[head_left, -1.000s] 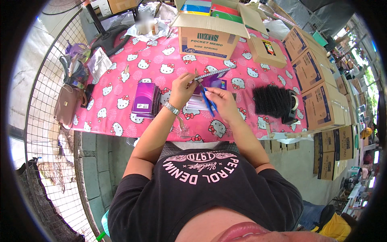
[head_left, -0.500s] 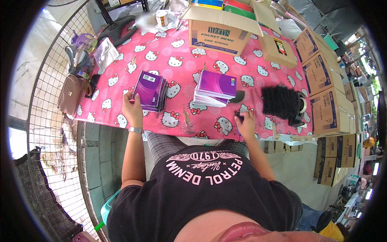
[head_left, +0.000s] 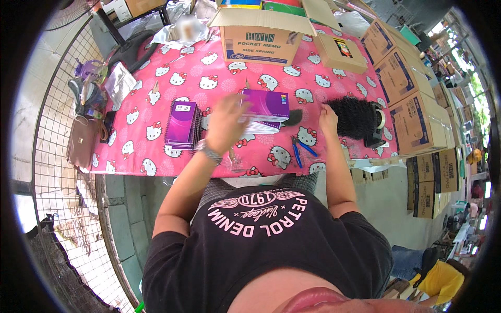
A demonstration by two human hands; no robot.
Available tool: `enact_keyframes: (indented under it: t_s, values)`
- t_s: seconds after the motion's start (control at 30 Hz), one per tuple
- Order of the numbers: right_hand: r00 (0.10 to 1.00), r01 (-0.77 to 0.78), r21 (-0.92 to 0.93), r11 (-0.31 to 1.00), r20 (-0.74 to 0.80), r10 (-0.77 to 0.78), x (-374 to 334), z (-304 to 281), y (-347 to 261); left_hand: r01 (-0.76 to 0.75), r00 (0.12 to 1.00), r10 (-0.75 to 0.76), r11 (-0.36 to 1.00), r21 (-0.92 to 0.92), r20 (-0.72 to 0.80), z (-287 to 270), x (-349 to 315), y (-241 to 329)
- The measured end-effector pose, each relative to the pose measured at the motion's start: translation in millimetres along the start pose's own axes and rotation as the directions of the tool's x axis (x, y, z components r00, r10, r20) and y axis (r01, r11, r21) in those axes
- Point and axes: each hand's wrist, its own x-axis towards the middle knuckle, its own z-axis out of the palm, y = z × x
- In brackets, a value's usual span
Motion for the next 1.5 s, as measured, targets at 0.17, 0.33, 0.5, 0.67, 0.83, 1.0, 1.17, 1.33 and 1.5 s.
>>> enact_keyframes:
  t_s: [0.17, 0.33, 0.5, 0.67, 0.83, 1.0, 1.17, 1.33, 1.5]
  values:
    - [0.995, 0.068, 0.252, 0.965, 0.054, -0.084, -4.0, -41.5, -96.8, -0.234, 0.879, 0.180, 0.970, 0.071, 0.441, 33.7, 27.8, 25.2]
    - [0.926, 0.311, 0.335, 0.889, 0.104, -0.363, -16.4, -67.1, -137.9, -0.240, 0.843, 0.262, 0.965, -0.106, 0.471, 20.0, 43.6, 9.0]
    - [0.911, 0.326, 0.356, 0.876, 0.128, -0.392, -12.4, -54.2, -163.9, -0.132, 0.920, 0.149, 0.989, -0.069, 0.363, 9.2, 72.3, 5.1]
    - [0.896, 0.403, 0.303, 0.864, 0.061, -0.440, -5.3, -44.9, -168.3, -0.079, 0.980, 0.063, 0.994, 0.077, 0.191, 30.5, 74.4, 17.2]
    - [0.914, 0.349, 0.348, 0.870, 0.079, -0.399, -5.3, -46.2, -172.7, -0.090, 0.989, 0.080, 0.993, 0.073, 0.121, 39.6, 73.5, 17.7]
    - [0.888, 0.260, 0.492, 0.831, 0.216, -0.406, 0.8, -50.9, -165.6, -0.125, 0.983, 0.118, 0.991, 0.044, 0.137, 38.1, 66.8, 17.6]
    - [0.840, 0.404, 0.481, 0.778, 0.140, -0.524, -3.7, -49.9, -162.0, -0.117, 0.987, 0.111, 0.992, 0.043, 0.113, 36.7, 62.7, 22.3]
    - [0.869, 0.249, 0.419, 0.873, 0.302, -0.392, -1.6, -58.6, -170.3, -0.083, 0.990, 0.074, 0.994, 0.066, 0.118, 37.9, 63.3, 31.1]
    - [0.837, 0.430, 0.266, 0.863, 0.242, -0.491, -5.7, -74.7, -180.0, -0.140, 0.977, 0.128, 0.988, 0.059, 0.173, 39.6, 64.2, 48.6]
